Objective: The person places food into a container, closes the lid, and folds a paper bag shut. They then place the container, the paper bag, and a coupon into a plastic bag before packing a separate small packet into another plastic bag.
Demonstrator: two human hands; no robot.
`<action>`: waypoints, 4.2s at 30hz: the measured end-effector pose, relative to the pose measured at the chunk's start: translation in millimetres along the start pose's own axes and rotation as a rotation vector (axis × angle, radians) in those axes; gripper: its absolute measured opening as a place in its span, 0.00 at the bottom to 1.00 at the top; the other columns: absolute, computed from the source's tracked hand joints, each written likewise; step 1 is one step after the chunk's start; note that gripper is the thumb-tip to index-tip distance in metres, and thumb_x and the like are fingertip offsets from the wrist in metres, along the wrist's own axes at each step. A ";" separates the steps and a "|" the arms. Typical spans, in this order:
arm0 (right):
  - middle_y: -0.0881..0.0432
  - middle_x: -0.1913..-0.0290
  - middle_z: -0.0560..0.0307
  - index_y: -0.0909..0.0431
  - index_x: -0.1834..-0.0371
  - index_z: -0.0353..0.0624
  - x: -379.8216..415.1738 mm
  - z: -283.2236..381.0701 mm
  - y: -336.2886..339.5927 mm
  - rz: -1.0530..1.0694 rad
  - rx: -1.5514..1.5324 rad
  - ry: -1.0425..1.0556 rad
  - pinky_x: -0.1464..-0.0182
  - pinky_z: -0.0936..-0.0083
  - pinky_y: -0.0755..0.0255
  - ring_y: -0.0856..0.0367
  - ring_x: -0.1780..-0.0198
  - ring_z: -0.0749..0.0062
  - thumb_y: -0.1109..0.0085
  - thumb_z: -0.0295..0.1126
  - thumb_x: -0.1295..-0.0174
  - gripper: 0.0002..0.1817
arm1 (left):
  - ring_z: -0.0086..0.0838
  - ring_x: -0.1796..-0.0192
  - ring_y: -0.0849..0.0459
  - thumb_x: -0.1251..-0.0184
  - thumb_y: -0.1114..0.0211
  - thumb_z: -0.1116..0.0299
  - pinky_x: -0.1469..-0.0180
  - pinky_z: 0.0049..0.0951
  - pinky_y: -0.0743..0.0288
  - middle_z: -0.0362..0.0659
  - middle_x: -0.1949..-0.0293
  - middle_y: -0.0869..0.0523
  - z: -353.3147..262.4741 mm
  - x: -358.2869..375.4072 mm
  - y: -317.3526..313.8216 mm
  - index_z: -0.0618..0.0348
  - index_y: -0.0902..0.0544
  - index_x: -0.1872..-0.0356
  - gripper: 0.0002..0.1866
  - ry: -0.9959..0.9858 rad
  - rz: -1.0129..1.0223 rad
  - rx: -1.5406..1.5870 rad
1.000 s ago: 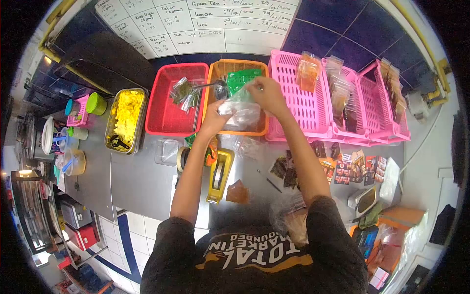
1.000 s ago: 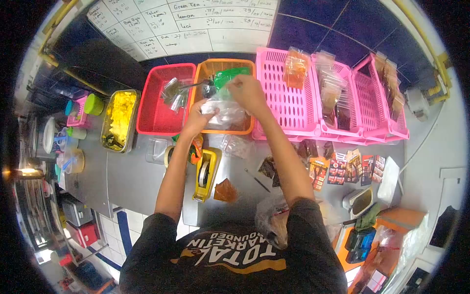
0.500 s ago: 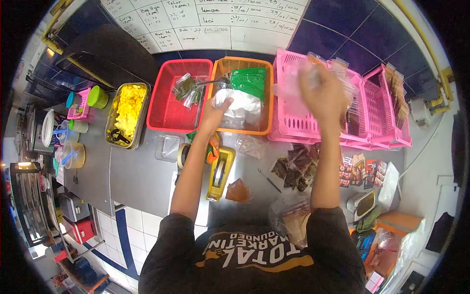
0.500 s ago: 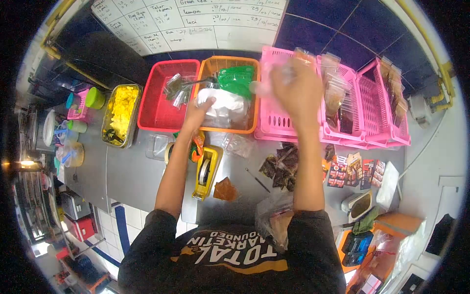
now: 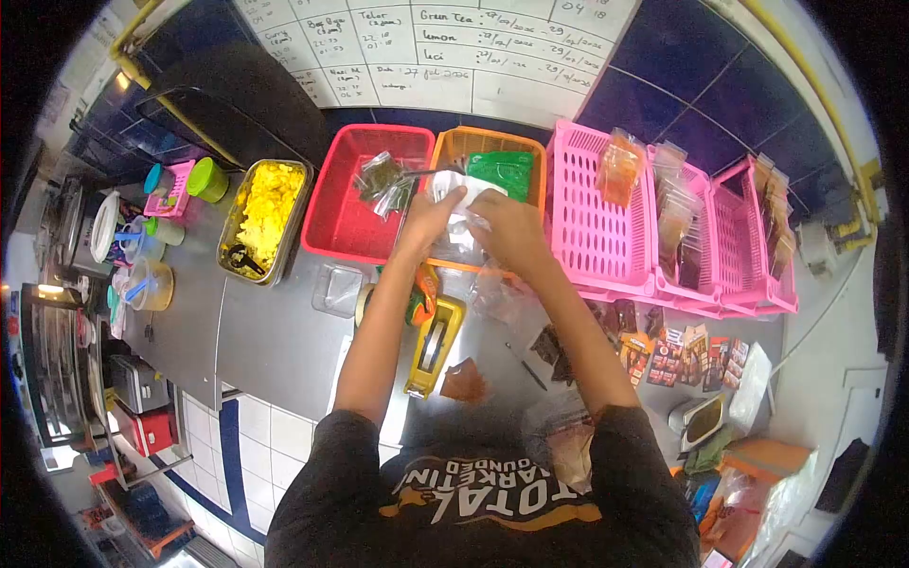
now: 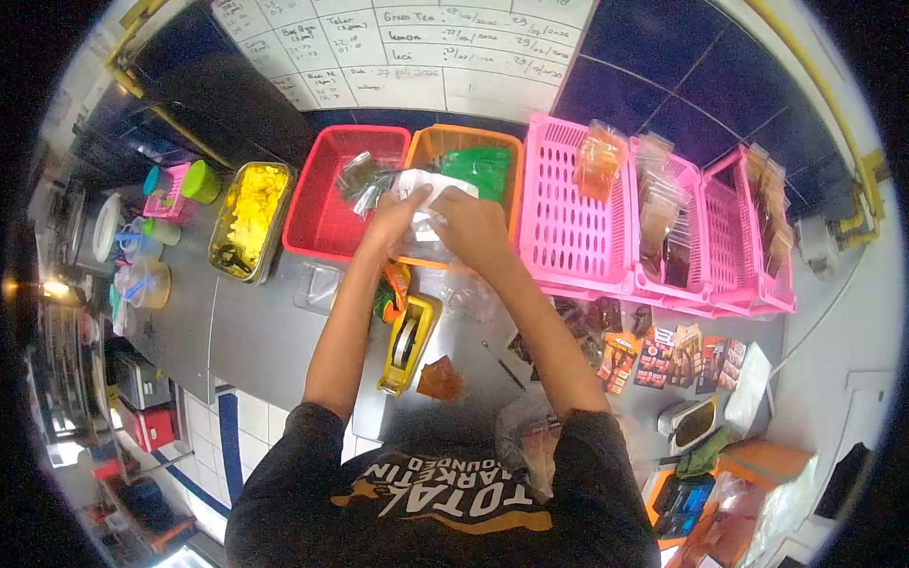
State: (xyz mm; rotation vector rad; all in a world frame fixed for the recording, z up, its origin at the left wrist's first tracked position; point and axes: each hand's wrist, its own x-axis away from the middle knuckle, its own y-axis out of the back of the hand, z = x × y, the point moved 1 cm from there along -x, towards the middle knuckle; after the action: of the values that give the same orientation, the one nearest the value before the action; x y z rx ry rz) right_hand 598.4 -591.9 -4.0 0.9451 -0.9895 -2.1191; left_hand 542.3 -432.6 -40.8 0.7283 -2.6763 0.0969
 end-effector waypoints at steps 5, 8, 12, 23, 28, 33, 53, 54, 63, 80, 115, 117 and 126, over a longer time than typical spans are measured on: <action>0.13 0.64 0.50 0.12 0.62 0.41 0.7 -14.4 -7.9 -0.096 -0.320 -0.117 0.62 0.68 0.24 0.15 0.65 0.61 0.32 0.38 0.37 0.11 | 0.33 0.58 0.14 0.27 0.37 0.53 0.55 0.34 0.21 0.48 0.59 0.12 9.3 -10.0 10.1 0.67 0.16 0.51 0.23 0.011 0.088 -0.013; 0.13 0.68 0.50 0.13 0.61 0.39 -1.2 -28.9 -22.6 -0.081 -0.451 -0.220 0.64 0.71 0.27 0.18 0.68 0.72 0.36 0.38 0.33 0.13 | 0.42 0.50 0.16 0.26 0.40 0.52 0.46 0.40 0.26 0.54 0.54 0.14 3.6 4.9 11.8 0.67 0.18 0.48 0.24 -0.247 -0.146 -0.281; 0.13 0.70 0.50 0.12 0.61 0.38 -6.9 -30.7 -26.8 0.008 -0.566 -0.332 0.63 0.70 0.26 0.18 0.69 0.72 0.39 0.39 0.32 0.14 | 0.50 0.39 0.21 0.31 0.37 0.61 0.36 0.43 0.30 0.57 0.42 0.20 11.1 17.5 14.9 0.65 0.21 0.42 0.21 -0.766 -0.299 -0.385; 0.12 0.68 0.47 0.13 0.62 0.37 -9.8 -37.8 -49.2 -0.026 -0.615 -0.352 0.62 0.66 0.26 0.17 0.68 0.64 0.37 0.44 0.34 0.18 | 0.35 0.53 0.18 0.40 0.26 0.67 0.49 0.33 0.26 0.47 0.58 0.17 20.4 11.8 17.7 0.63 0.17 0.56 0.15 -0.706 -0.342 -0.387; 0.13 0.62 0.37 0.15 0.60 0.31 -10.4 -36.6 -56.2 -0.077 -0.449 -0.383 0.56 0.62 0.24 0.13 0.61 0.50 0.32 0.50 0.39 0.26 | 0.30 0.60 0.18 0.37 0.27 0.66 0.58 0.29 0.26 0.44 0.62 0.16 24.2 6.6 10.8 0.63 0.14 0.62 0.11 -0.736 -0.266 -0.373; 0.13 0.59 0.36 0.16 0.56 0.30 -12.0 -41.4 -59.5 -0.096 -0.395 -0.355 0.54 0.62 0.23 0.12 0.57 0.50 0.30 0.51 0.41 0.29 | 0.20 0.68 0.19 0.33 0.30 0.68 0.64 0.24 0.27 0.36 0.68 0.13 30.7 5.5 11.6 0.60 0.12 0.61 0.07 -0.353 -0.094 0.050; 0.14 0.72 0.54 0.13 0.64 0.36 -14.7 -35.9 -58.3 -0.114 -0.689 -0.412 0.65 0.71 0.28 0.22 0.70 0.77 0.34 0.40 0.36 0.15 | 0.21 0.63 0.15 0.28 0.33 0.70 0.62 0.23 0.19 0.43 0.61 0.11 36.9 -0.1 15.8 0.62 0.16 0.59 0.06 -0.245 0.008 0.452; 0.14 0.72 0.54 0.13 0.64 0.36 -15.0 -36.8 -59.5 -0.119 -0.720 -0.428 0.65 0.71 0.28 0.22 0.70 0.77 0.34 0.40 0.36 0.15 | 0.22 0.63 0.15 0.29 0.33 0.70 0.63 0.23 0.20 0.43 0.61 0.11 38.6 -1.2 17.7 0.62 0.17 0.58 0.06 -0.260 0.002 0.395; 0.16 0.67 0.64 0.14 0.60 0.36 -13.1 -39.7 -55.2 -0.070 -0.703 -0.425 0.61 0.77 0.30 0.25 0.64 0.83 0.35 0.37 0.32 0.13 | 0.32 0.52 0.17 0.34 0.32 0.69 0.53 0.34 0.24 0.46 0.56 0.18 29.9 6.5 13.1 0.61 0.24 0.48 0.17 -0.717 -0.329 -0.256; 0.12 0.67 0.50 0.13 0.60 0.36 -8.6 -39.1 -58.5 -0.090 -0.703 -0.399 0.61 0.70 0.25 0.17 0.66 0.74 0.33 0.39 0.35 0.15 | 0.21 0.60 0.20 0.37 0.29 0.71 0.54 0.25 0.27 0.39 0.61 0.16 36.2 -8.9 8.4 0.62 0.14 0.63 0.07 -0.426 -0.090 0.053; 0.15 0.67 0.40 0.17 0.65 0.34 -16.8 -35.4 -69.9 -0.332 -0.566 -0.438 0.59 0.59 0.26 0.15 0.65 0.52 0.35 0.38 0.38 0.15 | 0.18 0.70 0.28 0.34 0.32 0.74 0.67 0.23 0.36 0.33 0.71 0.22 51.2 -1.7 14.5 0.54 0.23 0.70 0.07 -0.359 -0.060 0.270; 0.15 0.66 0.40 0.19 0.63 0.34 -15.0 -43.0 -73.3 -0.359 -0.530 -0.473 0.58 0.57 0.26 0.16 0.63 0.48 0.36 0.38 0.37 0.15 | 0.28 0.69 0.25 0.38 0.34 0.78 0.67 0.30 0.33 0.39 0.69 0.21 51.8 3.5 18.8 0.58 0.23 0.69 0.05 -0.455 -0.219 -0.106; 0.17 0.62 0.37 0.24 0.60 0.34 -15.4 -42.0 -58.3 -0.374 -0.493 -0.500 0.56 0.55 0.27 0.17 0.60 0.47 0.40 0.37 0.33 0.14 | 0.55 0.47 0.20 0.46 0.40 0.77 0.43 0.51 0.27 0.58 0.53 0.17 8.9 29.6 3.0 0.66 0.21 0.56 0.14 -1.147 -0.055 -0.761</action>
State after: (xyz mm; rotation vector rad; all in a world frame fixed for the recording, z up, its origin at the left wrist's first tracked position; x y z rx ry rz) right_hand 627.7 -565.1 -65.8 0.3751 -0.4697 -2.8183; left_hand 514.2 -445.6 -38.2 0.6794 -3.1935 -1.7148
